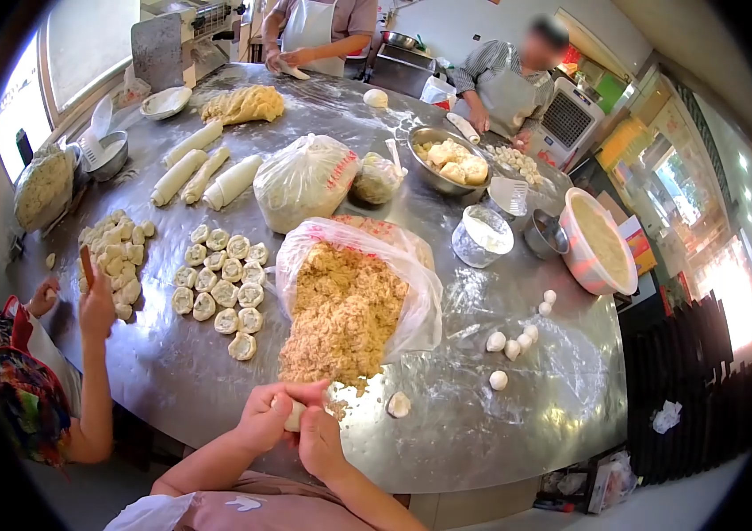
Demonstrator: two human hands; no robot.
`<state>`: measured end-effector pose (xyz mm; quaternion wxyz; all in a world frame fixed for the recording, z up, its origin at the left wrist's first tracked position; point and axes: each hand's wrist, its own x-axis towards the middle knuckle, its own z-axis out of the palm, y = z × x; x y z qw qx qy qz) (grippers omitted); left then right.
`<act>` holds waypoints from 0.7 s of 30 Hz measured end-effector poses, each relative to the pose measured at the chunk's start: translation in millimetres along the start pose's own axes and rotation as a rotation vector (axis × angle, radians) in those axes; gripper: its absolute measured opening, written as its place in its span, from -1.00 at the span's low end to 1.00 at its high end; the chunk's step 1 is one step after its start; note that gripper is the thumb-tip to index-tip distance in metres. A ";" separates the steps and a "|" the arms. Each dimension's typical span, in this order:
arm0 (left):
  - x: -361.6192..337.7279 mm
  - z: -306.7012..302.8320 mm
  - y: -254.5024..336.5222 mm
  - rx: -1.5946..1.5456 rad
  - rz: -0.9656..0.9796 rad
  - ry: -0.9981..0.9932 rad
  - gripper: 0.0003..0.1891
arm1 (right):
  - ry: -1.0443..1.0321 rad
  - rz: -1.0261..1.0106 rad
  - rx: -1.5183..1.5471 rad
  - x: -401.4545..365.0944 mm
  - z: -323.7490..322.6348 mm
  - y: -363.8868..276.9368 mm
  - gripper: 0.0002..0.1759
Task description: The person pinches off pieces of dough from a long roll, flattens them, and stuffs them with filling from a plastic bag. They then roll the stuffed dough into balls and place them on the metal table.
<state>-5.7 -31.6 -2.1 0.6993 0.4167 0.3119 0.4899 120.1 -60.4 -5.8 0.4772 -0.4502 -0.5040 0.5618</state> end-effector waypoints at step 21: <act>10.0 10.4 -4.7 -0.085 0.157 -0.011 -0.42 | 0.090 0.023 -0.191 4.9 -1.6 -7.1 -0.28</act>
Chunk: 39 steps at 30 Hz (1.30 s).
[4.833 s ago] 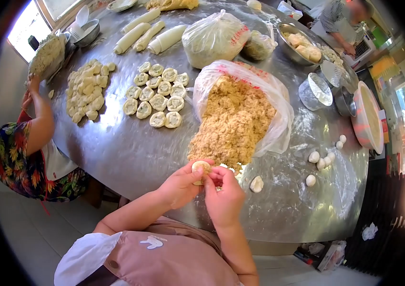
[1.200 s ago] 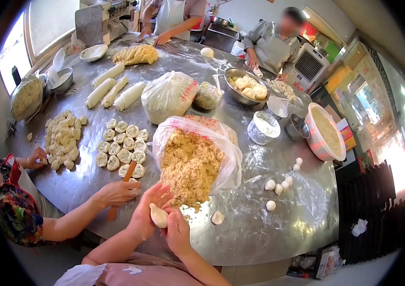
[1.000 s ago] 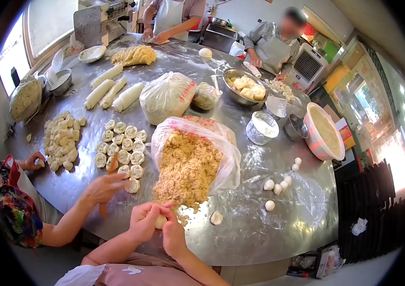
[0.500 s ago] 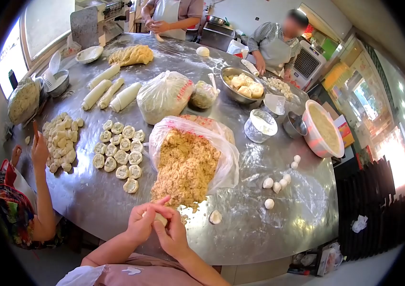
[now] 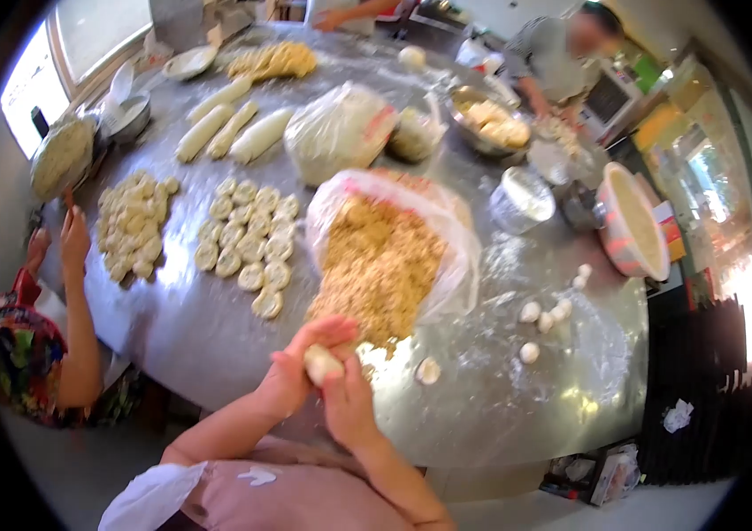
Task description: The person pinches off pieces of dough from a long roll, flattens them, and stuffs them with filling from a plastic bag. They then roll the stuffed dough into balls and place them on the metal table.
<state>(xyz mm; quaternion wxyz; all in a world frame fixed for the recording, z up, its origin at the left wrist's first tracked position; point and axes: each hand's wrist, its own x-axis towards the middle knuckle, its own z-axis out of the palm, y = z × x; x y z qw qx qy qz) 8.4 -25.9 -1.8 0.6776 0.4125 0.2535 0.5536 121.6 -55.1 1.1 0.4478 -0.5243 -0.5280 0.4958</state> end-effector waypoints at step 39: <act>1.1 -4.5 15.6 -0.065 -0.345 -0.038 -0.38 | -0.164 0.291 0.624 4.3 -5.8 6.3 -0.24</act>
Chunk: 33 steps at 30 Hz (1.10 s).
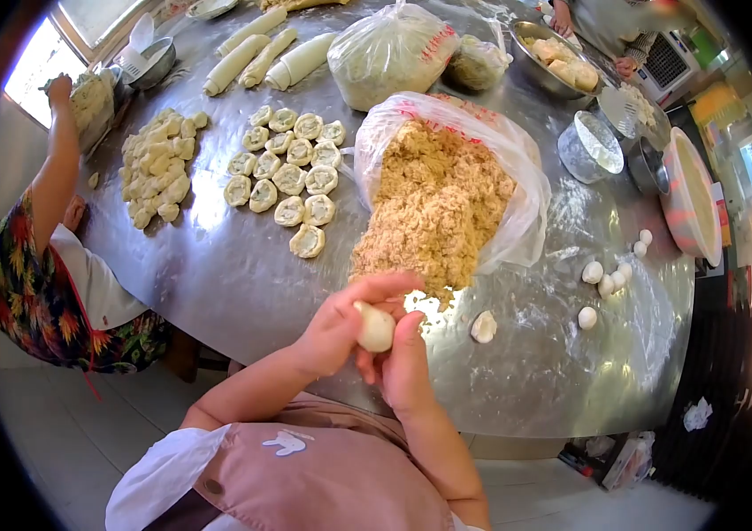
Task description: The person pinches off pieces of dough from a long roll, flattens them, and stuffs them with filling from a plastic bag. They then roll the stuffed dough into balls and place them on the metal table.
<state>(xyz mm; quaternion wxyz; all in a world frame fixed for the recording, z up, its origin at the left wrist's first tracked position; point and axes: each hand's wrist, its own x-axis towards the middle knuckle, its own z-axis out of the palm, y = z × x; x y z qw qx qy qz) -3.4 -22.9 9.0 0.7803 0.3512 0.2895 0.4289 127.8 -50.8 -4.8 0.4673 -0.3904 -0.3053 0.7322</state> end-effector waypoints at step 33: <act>25.3 -84.5 -22.8 1.179 0.125 0.891 -0.66 | 0.456 -0.099 -0.919 -1.8 -92.5 -31.2 -0.40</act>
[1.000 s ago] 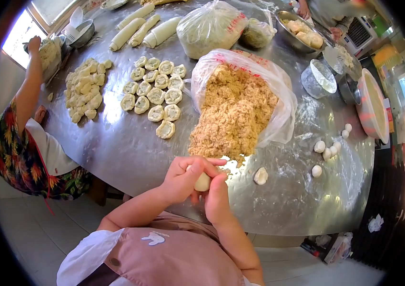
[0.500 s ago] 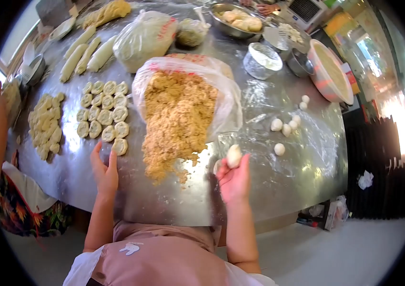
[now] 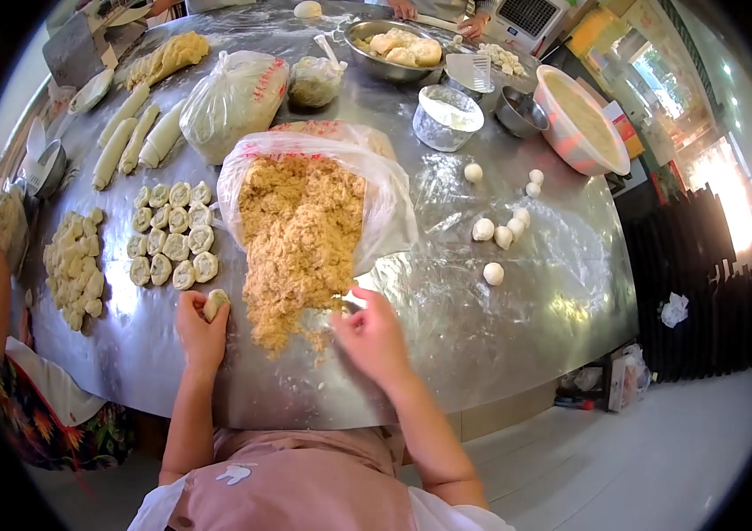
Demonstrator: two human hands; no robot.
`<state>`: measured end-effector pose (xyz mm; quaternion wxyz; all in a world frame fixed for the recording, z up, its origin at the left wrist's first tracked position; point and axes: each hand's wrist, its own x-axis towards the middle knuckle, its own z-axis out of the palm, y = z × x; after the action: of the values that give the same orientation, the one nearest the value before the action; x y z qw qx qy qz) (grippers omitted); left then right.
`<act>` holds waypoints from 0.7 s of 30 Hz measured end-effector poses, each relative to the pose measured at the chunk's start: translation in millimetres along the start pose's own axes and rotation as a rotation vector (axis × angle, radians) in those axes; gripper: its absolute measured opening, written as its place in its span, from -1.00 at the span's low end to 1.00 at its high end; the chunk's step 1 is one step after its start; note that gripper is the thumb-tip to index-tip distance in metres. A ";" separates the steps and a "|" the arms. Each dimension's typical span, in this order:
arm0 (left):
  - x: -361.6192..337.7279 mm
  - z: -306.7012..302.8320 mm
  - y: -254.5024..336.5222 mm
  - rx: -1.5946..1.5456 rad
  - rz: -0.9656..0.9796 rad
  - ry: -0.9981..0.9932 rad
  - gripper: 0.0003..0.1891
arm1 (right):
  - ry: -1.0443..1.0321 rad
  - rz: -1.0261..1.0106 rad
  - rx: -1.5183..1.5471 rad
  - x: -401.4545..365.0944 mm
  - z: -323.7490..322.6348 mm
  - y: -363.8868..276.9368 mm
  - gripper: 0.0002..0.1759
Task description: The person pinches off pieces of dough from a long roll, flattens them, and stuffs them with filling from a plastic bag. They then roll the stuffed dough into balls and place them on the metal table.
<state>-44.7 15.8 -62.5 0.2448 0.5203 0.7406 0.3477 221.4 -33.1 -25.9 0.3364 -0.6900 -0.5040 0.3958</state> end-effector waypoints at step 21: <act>-32.7 -29.0 25.0 -1.403 -0.610 -0.794 -0.71 | -0.017 -0.390 -0.442 2.8 71.6 2.9 -0.73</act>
<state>-39.6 -17.2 -24.7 0.8332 0.1100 0.3214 0.4363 159.7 -26.5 -62.0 0.2433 -0.6332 -0.7041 0.2099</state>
